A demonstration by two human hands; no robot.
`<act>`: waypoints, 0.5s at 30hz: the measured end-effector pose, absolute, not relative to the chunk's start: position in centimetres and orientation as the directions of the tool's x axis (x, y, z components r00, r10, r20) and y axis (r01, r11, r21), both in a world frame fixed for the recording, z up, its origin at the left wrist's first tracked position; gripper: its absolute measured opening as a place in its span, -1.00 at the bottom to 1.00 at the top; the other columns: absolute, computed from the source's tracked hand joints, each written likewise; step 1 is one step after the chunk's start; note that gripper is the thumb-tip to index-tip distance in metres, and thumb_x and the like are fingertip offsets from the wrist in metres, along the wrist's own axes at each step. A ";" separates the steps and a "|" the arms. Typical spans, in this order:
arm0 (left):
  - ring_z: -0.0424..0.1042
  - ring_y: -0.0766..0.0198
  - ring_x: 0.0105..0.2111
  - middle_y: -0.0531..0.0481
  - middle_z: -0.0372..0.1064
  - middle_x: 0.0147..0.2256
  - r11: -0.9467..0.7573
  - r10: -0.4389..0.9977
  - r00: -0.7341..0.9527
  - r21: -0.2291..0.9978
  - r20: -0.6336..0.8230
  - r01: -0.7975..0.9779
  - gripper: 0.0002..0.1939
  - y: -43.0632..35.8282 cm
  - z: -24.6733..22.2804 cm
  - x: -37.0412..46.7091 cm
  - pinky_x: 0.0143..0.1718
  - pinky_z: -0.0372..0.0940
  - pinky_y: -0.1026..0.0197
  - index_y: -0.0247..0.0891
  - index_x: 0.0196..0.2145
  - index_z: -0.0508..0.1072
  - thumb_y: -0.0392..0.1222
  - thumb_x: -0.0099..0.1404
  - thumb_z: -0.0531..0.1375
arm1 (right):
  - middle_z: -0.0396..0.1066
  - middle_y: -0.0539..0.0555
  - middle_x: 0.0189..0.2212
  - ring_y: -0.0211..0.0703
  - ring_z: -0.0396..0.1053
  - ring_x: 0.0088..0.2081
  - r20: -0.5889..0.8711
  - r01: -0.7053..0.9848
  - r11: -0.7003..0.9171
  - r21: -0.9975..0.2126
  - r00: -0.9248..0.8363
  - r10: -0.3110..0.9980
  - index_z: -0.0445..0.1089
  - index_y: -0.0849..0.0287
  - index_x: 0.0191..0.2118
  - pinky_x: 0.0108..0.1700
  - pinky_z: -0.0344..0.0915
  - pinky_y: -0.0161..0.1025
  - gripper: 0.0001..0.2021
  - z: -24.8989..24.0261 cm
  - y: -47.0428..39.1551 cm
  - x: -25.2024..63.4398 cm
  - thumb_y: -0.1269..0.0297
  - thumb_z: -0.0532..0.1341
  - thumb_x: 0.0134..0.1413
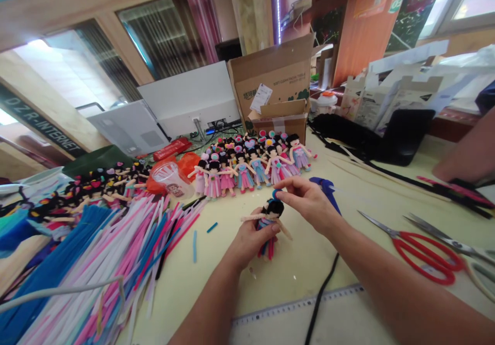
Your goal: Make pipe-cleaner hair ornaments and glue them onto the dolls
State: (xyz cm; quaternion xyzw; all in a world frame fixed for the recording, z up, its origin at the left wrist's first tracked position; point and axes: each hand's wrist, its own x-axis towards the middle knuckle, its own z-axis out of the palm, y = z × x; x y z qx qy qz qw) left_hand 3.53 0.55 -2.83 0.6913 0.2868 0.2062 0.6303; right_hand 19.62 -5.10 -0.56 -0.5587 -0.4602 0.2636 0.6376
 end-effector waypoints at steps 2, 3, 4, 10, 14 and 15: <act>0.26 0.33 -0.40 0.04 0.25 -0.38 -0.044 0.666 0.743 0.991 -0.066 0.128 -0.63 0.5 -2.9 3.5 -0.36 0.25 0.27 -0.29 -0.26 0.36 -0.01 0.07 0.29 | 0.09 -0.11 -0.61 -0.32 0.07 -0.54 0.293 0.177 0.239 -0.955 0.430 0.854 0.48 0.16 -0.34 -0.47 0.05 -0.30 -0.79 -0.6 -5.1 19.6 0.17 0.28 -0.13; 0.27 0.33 -0.41 0.05 0.25 -0.39 -0.041 0.669 0.741 0.991 -0.067 0.126 -0.63 0.5 -2.9 3.4 -0.36 0.24 0.27 -0.29 -0.25 0.37 -0.01 0.07 0.29 | 0.09 -0.11 -0.61 -0.32 0.07 -0.54 0.294 0.178 0.239 -0.955 0.428 0.855 0.48 0.16 -0.33 -0.48 0.05 -0.30 -0.78 -0.7 -5.1 19.7 0.16 0.28 -0.13; 0.27 0.34 -0.42 0.05 0.25 -0.39 -0.034 0.668 0.741 0.991 -0.072 0.127 -0.63 0.5 -2.9 3.4 -0.36 0.24 0.27 -0.29 -0.24 0.37 -0.01 0.07 0.29 | 0.09 -0.11 -0.61 -0.31 0.07 -0.54 0.292 0.176 0.238 -0.955 0.425 0.857 0.48 0.15 -0.33 -0.49 0.04 -0.30 -0.78 -0.7 -5.0 19.7 0.16 0.29 -0.13; 0.31 0.33 -0.43 0.02 0.30 -0.37 0.038 0.663 0.742 0.995 -0.096 0.095 -0.55 0.5 -2.9 3.4 -0.35 0.26 0.26 -0.29 -0.17 0.36 0.02 0.05 0.30 | 0.21 -0.07 -0.59 -0.33 0.04 -0.56 0.228 0.114 0.198 -0.974 0.431 0.873 0.48 0.18 -0.32 -0.52 0.01 -0.30 -0.72 -0.4 -5.2 19.7 0.09 0.28 -0.13; 0.32 0.31 -0.41 -0.01 0.33 -0.37 0.067 0.677 0.729 0.995 -0.102 0.077 -0.51 0.4 -2.6 3.4 -0.35 0.28 0.24 -0.31 -0.20 0.39 0.06 0.00 0.33 | 0.32 -0.02 -0.51 -0.33 0.05 -0.56 0.213 0.095 0.191 -0.977 0.438 0.873 0.48 0.19 -0.24 -0.51 0.02 -0.30 -0.66 -0.2 -5.4 19.8 0.04 0.22 -0.05; 0.33 0.31 -0.42 -0.01 0.34 -0.36 0.073 0.675 0.730 0.994 -0.110 0.082 -0.50 0.3 -2.5 3.5 -0.35 0.28 0.24 -0.31 -0.19 0.39 0.06 0.00 0.33 | 0.29 -0.03 -0.53 -0.33 0.05 -0.55 0.214 0.105 0.186 -0.977 0.438 0.873 0.49 0.19 -0.23 -0.51 0.02 -0.30 -0.66 -0.2 -5.4 19.8 0.04 0.23 -0.06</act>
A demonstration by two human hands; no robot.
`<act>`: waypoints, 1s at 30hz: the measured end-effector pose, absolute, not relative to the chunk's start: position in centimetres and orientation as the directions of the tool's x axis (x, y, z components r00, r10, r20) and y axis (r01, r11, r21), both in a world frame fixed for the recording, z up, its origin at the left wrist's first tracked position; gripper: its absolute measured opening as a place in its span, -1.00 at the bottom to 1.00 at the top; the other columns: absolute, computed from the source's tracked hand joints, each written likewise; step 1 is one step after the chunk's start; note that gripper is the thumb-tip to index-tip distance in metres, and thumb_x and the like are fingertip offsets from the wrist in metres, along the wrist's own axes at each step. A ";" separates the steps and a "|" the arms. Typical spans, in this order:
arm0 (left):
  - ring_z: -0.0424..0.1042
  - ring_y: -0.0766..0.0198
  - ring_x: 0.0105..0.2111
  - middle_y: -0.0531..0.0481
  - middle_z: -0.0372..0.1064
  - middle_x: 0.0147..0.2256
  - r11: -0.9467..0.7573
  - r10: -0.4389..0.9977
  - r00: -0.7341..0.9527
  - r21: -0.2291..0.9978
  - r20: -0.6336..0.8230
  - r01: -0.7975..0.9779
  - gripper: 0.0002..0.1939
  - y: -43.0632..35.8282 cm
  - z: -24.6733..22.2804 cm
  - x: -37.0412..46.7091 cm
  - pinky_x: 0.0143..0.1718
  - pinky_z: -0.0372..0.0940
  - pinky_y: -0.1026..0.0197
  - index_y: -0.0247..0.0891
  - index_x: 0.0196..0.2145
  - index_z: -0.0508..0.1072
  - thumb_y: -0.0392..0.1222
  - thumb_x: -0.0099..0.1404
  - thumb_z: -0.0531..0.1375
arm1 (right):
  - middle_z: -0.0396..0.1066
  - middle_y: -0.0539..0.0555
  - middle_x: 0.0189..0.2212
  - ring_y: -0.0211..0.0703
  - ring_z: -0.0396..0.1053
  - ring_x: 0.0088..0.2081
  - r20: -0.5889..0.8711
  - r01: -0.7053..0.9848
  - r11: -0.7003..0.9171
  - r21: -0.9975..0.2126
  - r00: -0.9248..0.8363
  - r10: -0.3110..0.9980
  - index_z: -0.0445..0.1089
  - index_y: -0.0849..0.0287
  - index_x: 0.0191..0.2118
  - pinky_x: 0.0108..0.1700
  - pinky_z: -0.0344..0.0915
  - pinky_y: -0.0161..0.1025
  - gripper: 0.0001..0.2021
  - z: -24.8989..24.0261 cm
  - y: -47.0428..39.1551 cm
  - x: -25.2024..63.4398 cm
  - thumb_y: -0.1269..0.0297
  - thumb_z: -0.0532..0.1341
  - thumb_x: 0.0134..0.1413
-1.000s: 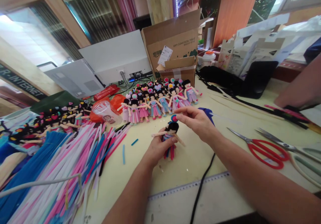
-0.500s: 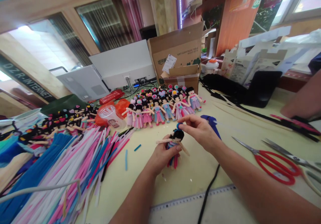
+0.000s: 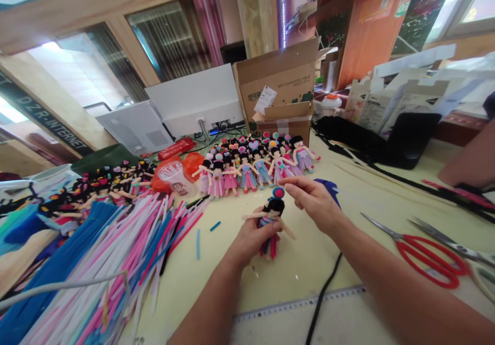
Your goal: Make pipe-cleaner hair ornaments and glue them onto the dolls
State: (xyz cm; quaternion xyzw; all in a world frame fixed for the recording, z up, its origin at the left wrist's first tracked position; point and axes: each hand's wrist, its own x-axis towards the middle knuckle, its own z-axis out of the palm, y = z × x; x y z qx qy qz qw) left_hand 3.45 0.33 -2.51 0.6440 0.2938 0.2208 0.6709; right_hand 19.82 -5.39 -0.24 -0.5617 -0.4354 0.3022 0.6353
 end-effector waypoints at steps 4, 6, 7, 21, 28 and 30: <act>0.33 0.32 -0.43 -0.01 0.34 -0.37 0.076 0.669 0.733 0.992 -0.122 0.096 -0.51 0.2 -2.3 3.4 -0.38 0.28 0.25 -0.32 -0.21 0.40 0.06 0.00 0.33 | 0.13 -0.10 -0.60 -0.31 0.07 -0.52 0.268 0.175 0.212 -0.961 0.425 0.865 0.50 0.16 -0.25 -0.47 0.04 -0.30 -0.69 -0.7 -5.3 19.8 0.08 0.30 -0.11; 0.32 0.33 -0.44 0.00 0.33 -0.38 0.080 0.670 0.731 0.992 -0.127 0.099 -0.54 0.1 -2.3 3.4 -0.40 0.28 0.26 -0.32 -0.25 0.40 0.06 0.00 0.33 | 0.13 -0.09 -0.58 -0.31 0.09 -0.51 0.299 0.197 0.236 -0.952 0.413 0.860 0.51 0.15 -0.26 -0.46 0.06 -0.29 -0.71 -0.9 -5.2 19.8 0.09 0.30 -0.10; 0.32 0.33 -0.44 0.00 0.33 -0.38 0.085 0.671 0.729 0.991 -0.133 0.102 -0.54 0.1 -2.3 3.4 -0.40 0.27 0.27 -0.32 -0.26 0.40 0.07 0.00 0.32 | 0.14 -0.09 -0.58 -0.30 0.09 -0.51 0.306 0.204 0.241 -0.949 0.408 0.860 0.51 0.15 -0.26 -0.46 0.06 -0.29 -0.72 -1.0 -5.1 19.8 0.10 0.30 -0.09; 0.28 0.29 -0.36 0.01 0.28 -0.36 0.036 0.658 0.747 0.994 -0.099 0.100 -0.56 0.4 -2.7 3.4 -0.32 0.24 0.25 -0.28 -0.25 0.36 0.06 0.02 0.32 | 0.09 -0.09 -0.57 -0.29 0.08 -0.50 0.297 0.157 0.255 -0.954 0.397 0.868 0.50 0.14 -0.29 -0.45 0.06 -0.29 -0.77 -1.1 -5.0 19.6 0.15 0.29 -0.08; 0.25 0.33 -0.42 0.05 0.24 -0.40 0.039 0.673 0.734 0.995 -0.095 0.092 -0.53 0.2 -2.3 3.5 -0.37 0.23 0.27 -0.29 -0.26 0.37 0.07 -0.03 0.34 | 0.13 -0.07 -0.59 -0.28 0.10 -0.51 0.297 0.169 0.248 -0.954 0.405 0.865 0.49 0.14 -0.34 -0.46 0.09 -0.29 -0.78 -0.7 -5.2 19.5 0.13 0.28 -0.11; 0.27 0.33 -0.43 0.03 0.26 -0.39 0.048 0.670 0.736 0.995 -0.096 0.086 -0.52 0.2 -2.4 3.5 -0.37 0.25 0.26 -0.29 -0.24 0.37 0.07 -0.02 0.33 | 0.15 -0.07 -0.60 -0.30 0.06 -0.53 0.269 0.145 0.229 -0.963 0.400 0.876 0.48 0.15 -0.29 -0.49 0.05 -0.31 -0.73 -0.5 -5.3 19.5 0.09 0.27 -0.09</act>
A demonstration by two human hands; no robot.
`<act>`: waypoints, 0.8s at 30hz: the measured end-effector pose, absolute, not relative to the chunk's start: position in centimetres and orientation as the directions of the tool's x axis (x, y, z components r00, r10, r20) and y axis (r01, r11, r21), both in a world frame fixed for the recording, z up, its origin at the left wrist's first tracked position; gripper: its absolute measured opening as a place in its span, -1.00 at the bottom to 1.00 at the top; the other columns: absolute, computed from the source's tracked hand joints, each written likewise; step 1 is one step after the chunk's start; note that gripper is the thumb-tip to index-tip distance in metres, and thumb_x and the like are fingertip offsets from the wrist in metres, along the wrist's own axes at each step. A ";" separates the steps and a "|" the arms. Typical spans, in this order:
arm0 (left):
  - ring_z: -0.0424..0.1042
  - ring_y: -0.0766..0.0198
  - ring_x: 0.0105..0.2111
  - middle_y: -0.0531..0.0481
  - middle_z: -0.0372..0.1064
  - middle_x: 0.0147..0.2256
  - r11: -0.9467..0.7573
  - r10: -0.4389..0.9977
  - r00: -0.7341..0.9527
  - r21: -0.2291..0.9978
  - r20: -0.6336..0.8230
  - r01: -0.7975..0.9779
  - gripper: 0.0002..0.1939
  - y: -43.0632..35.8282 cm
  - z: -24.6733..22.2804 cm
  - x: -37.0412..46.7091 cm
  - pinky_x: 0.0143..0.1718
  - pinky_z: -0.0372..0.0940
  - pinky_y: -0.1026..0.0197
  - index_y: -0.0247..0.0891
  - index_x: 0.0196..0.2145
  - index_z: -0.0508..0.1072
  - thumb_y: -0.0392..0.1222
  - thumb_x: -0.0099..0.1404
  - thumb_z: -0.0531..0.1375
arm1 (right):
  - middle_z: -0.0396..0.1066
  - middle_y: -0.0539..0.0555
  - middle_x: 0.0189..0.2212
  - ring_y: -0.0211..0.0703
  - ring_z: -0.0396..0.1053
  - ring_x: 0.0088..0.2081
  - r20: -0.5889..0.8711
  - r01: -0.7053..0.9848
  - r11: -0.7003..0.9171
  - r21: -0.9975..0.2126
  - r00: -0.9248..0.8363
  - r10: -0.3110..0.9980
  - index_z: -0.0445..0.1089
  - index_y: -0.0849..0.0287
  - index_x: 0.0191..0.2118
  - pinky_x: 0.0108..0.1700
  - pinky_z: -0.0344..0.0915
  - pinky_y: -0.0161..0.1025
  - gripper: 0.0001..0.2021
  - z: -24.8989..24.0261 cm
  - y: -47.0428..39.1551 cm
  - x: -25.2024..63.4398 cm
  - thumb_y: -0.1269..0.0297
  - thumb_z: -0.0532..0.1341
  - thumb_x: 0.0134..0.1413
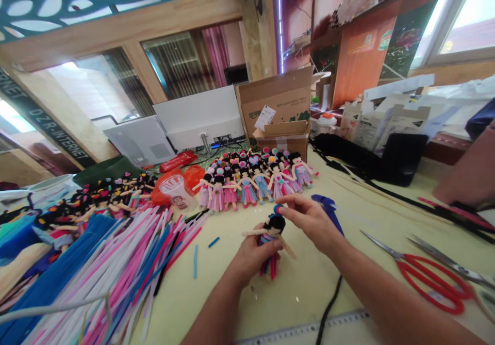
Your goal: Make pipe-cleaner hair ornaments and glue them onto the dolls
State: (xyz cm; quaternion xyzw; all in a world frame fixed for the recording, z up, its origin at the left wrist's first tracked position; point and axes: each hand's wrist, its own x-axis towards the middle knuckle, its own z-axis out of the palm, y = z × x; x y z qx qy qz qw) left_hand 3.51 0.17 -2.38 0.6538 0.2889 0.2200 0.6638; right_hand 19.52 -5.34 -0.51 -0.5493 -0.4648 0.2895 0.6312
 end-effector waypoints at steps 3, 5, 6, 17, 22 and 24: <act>0.31 0.32 -0.43 0.01 0.30 -0.38 0.076 0.668 0.736 0.994 -0.109 0.079 -0.51 0.2 -2.5 3.5 -0.37 0.26 0.26 -0.28 -0.23 0.36 0.08 -0.02 0.33 | 0.23 -0.04 -0.55 -0.32 0.02 -0.55 0.243 0.107 0.218 -0.970 0.412 0.878 0.48 0.16 -0.22 -0.53 0.00 -0.32 -0.68 -0.4 -5.4 19.6 0.05 0.22 -0.02; 0.33 0.31 -0.45 -0.01 0.33 -0.37 0.103 0.664 0.735 0.991 -0.136 0.090 -0.51 0.2 -2.6 3.4 -0.40 0.27 0.26 -0.28 -0.24 0.35 0.09 -0.02 0.33 | 0.25 -0.04 -0.54 -0.33 0.04 -0.55 0.249 0.107 0.226 -0.968 0.419 0.873 0.48 0.15 -0.20 -0.52 0.01 -0.32 -0.68 -0.5 -5.4 19.7 0.06 0.22 -0.01; 0.33 0.31 -0.46 -0.01 0.34 -0.37 0.113 0.662 0.735 0.989 -0.147 0.096 -0.51 0.2 -2.6 3.4 -0.41 0.27 0.26 -0.28 -0.24 0.35 0.09 -0.02 0.33 | 0.23 -0.05 -0.54 -0.33 0.04 -0.54 0.258 0.113 0.232 -0.966 0.415 0.872 0.49 0.14 -0.21 -0.51 0.02 -0.32 -0.69 -0.5 -5.4 19.7 0.07 0.24 -0.02; 0.32 0.33 -0.46 0.01 0.34 -0.40 0.084 0.654 0.744 0.990 -0.141 0.114 -0.53 0.0 -2.3 3.6 -0.41 0.27 0.25 -0.29 -0.24 0.36 0.06 -0.01 0.33 | 0.11 -0.10 -0.59 -0.31 0.09 -0.51 0.318 0.164 0.274 -0.947 0.387 0.866 0.49 0.15 -0.29 -0.44 0.07 -0.29 -0.81 -1.3 -4.9 19.6 0.19 0.27 -0.06; 0.34 0.31 -0.44 0.00 0.35 -0.38 0.098 0.660 0.737 0.990 -0.144 0.106 -0.54 0.2 -2.7 3.5 -0.38 0.28 0.24 -0.29 -0.24 0.36 0.06 -0.01 0.33 | 0.25 -0.05 -0.55 -0.33 0.07 -0.54 0.275 0.125 0.245 -0.961 0.409 0.870 0.48 0.16 -0.25 -0.50 0.05 -0.31 -0.73 -0.5 -5.3 19.4 0.11 0.24 -0.04; 0.36 0.30 -0.43 -0.01 0.37 -0.38 0.111 0.672 0.727 0.990 -0.143 0.092 -0.54 0.3 -2.8 3.4 -0.37 0.28 0.25 -0.30 -0.25 0.38 0.06 -0.02 0.34 | 0.30 -0.01 -0.51 -0.33 0.07 -0.54 0.264 0.121 0.235 -0.964 0.421 0.868 0.48 0.16 -0.23 -0.53 0.03 -0.32 -0.70 -0.3 -5.5 19.5 0.07 0.21 0.00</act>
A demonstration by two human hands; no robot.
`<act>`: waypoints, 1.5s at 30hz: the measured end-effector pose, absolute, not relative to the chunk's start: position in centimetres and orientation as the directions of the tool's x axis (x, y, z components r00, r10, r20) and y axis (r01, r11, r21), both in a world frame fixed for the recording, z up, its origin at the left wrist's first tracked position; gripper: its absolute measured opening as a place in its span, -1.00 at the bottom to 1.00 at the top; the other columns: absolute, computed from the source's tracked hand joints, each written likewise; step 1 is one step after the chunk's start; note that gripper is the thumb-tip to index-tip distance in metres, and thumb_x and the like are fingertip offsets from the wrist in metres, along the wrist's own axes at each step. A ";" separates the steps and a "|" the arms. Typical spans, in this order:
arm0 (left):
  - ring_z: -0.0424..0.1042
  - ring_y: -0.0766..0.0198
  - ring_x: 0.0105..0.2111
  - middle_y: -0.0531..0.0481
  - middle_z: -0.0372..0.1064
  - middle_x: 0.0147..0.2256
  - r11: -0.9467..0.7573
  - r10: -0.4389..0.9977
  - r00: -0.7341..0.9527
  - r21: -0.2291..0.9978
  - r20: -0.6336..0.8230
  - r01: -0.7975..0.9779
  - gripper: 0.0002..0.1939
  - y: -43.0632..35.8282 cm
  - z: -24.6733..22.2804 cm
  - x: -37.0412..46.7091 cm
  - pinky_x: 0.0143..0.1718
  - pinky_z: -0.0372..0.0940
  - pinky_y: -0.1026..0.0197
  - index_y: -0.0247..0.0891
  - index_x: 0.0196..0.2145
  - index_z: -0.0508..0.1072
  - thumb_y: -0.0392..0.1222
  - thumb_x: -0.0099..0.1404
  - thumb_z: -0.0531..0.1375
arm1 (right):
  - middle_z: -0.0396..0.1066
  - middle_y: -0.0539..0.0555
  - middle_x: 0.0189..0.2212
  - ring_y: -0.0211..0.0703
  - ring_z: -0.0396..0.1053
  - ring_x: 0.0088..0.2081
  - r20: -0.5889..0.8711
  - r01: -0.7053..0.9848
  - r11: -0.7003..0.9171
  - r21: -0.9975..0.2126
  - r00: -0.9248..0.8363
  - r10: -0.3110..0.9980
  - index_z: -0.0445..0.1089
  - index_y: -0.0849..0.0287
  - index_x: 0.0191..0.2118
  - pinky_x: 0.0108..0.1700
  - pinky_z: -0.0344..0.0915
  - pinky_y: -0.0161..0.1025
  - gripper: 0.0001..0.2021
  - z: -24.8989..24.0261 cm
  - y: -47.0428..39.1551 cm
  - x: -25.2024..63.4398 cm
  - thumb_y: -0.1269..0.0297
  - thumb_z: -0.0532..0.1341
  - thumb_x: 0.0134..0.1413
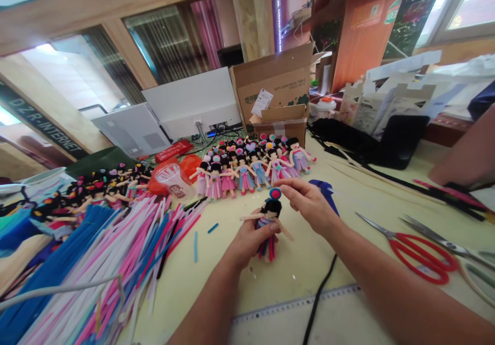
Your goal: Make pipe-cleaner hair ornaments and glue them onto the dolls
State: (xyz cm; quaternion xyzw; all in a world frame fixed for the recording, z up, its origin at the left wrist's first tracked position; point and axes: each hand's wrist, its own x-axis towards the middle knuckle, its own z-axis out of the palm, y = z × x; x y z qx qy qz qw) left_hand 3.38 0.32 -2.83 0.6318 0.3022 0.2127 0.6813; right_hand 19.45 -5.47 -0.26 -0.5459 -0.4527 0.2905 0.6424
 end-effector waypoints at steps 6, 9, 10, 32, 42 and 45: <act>0.36 0.30 -0.46 -0.01 0.37 -0.42 0.160 0.661 0.731 0.984 -0.169 0.083 -0.52 0.4 -3.0 3.3 -0.42 0.27 0.26 -0.30 -0.26 0.38 0.08 -0.03 0.34 | 0.12 -0.10 -0.60 -0.33 0.04 -0.54 0.277 0.118 0.251 -0.961 0.419 0.865 0.49 0.15 -0.23 -0.50 0.01 -0.30 -0.71 -0.7 -5.3 19.7 0.11 0.27 -0.07; 0.36 0.29 -0.45 -0.01 0.37 -0.42 0.138 0.654 0.739 0.986 -0.162 0.093 -0.50 0.3 -2.9 3.3 -0.40 0.26 0.25 -0.31 -0.25 0.39 0.09 -0.03 0.34 | 0.07 -0.12 -0.60 -0.32 0.05 -0.53 0.303 0.137 0.270 -0.953 0.406 0.862 0.49 0.14 -0.27 -0.47 0.02 -0.29 -0.73 -1.0 -5.1 19.7 0.11 0.30 -0.10; 0.36 0.29 -0.44 -0.02 0.37 -0.41 0.128 0.652 0.742 0.987 -0.156 0.094 -0.51 0.3 -2.9 3.3 -0.39 0.27 0.25 -0.31 -0.25 0.40 0.09 -0.03 0.34 | 0.08 -0.12 -0.60 -0.32 0.05 -0.52 0.306 0.141 0.272 -0.952 0.404 0.862 0.49 0.14 -0.28 -0.47 0.02 -0.29 -0.74 -1.1 -5.1 19.7 0.11 0.30 -0.11; 0.33 0.31 -0.43 0.00 0.32 -0.37 0.062 0.636 0.764 0.995 -0.104 0.085 -0.56 0.3 -2.7 3.4 -0.36 0.28 0.22 -0.29 -0.21 0.36 0.01 0.02 0.32 | 0.17 -0.11 -0.62 -0.36 0.00 -0.57 0.205 -0.006 0.228 -0.974 0.422 0.883 0.49 0.19 -0.31 -0.50 -0.04 -0.30 -0.73 -0.5 -5.2 19.4 0.13 0.31 -0.15; 0.36 0.32 -0.47 0.00 0.35 -0.39 0.090 0.632 0.766 0.993 -0.119 0.080 -0.57 0.2 -2.7 3.5 -0.42 0.30 0.24 -0.30 -0.24 0.38 0.01 0.01 0.33 | 0.14 -0.11 -0.63 -0.36 0.01 -0.56 0.211 0.021 0.223 -0.975 0.416 0.885 0.48 0.19 -0.33 -0.50 -0.03 -0.32 -0.75 -0.2 -5.3 19.4 0.15 0.30 -0.16; 0.38 0.31 -0.45 -0.01 0.37 -0.40 0.124 0.652 0.750 0.991 -0.113 0.042 -0.59 0.3 -2.8 3.4 -0.41 0.31 0.26 -0.30 -0.26 0.40 0.00 0.00 0.34 | 0.18 -0.10 -0.60 -0.37 0.01 -0.56 0.192 -0.010 0.217 -0.976 0.430 0.882 0.47 0.19 -0.30 -0.51 -0.03 -0.32 -0.71 -0.2 -5.3 19.4 0.12 0.30 -0.16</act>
